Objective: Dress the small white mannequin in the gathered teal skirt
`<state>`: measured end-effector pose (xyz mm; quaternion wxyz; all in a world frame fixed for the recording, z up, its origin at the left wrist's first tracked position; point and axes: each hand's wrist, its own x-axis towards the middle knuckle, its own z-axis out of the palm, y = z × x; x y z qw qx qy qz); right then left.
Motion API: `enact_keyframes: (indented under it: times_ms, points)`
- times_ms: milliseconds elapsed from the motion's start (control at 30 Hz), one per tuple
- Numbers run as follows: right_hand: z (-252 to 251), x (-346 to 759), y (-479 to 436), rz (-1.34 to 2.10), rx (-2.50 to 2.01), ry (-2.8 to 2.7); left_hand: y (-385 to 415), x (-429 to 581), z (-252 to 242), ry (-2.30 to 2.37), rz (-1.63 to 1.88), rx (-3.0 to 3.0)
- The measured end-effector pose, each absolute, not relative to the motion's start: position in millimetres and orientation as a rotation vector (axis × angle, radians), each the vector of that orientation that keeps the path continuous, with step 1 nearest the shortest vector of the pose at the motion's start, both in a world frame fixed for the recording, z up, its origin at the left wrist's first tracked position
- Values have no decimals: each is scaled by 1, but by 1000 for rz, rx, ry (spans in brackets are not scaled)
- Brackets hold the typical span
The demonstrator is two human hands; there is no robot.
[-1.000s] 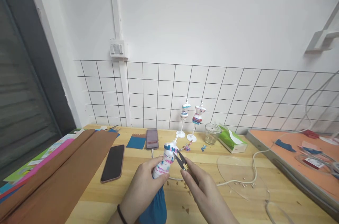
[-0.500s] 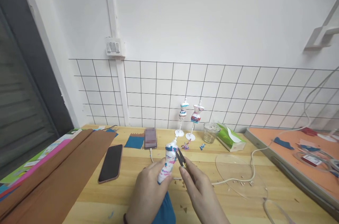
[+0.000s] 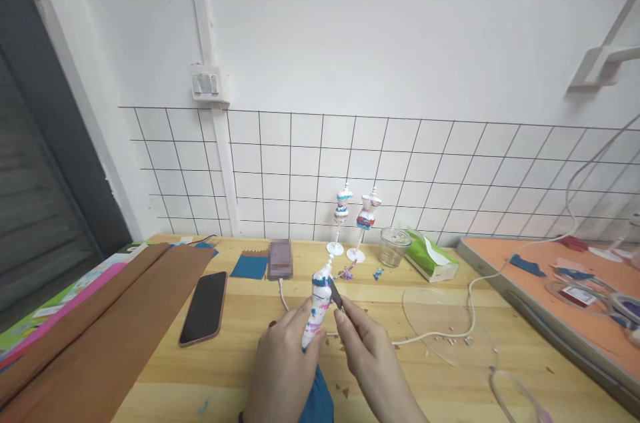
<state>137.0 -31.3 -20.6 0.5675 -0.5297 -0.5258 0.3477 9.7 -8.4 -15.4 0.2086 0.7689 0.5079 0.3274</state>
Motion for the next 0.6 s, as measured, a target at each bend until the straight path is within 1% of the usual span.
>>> enact_keyframes:
  times_ms: [133, 233, 333, 500, 533, 600]
  points:
    - [-21, 136, -31, 923, -1244, -1183, -8, 9, -15, 1422, 885, 2130]
    - [-20, 138, -32, 892, -1257, -1243, -8, 10, -13, 1440, 851, 2125]
    - [-19, 143, -33, 744, -1302, -1376, -8, 9, -11, 1438, 845, 2127]
    - [-24, 159, -33, 286, -1535, -1524, -2, -2, -4, 1537, 813, 2167]
    - [-27, 162, -33, 266, -1578, -1535, 1, -6, -3, 1567, 809, 2162]
    - [-35, 170, -34, 333, -1643, -1608, 7, -13, 0, 1586, 829, 2100]
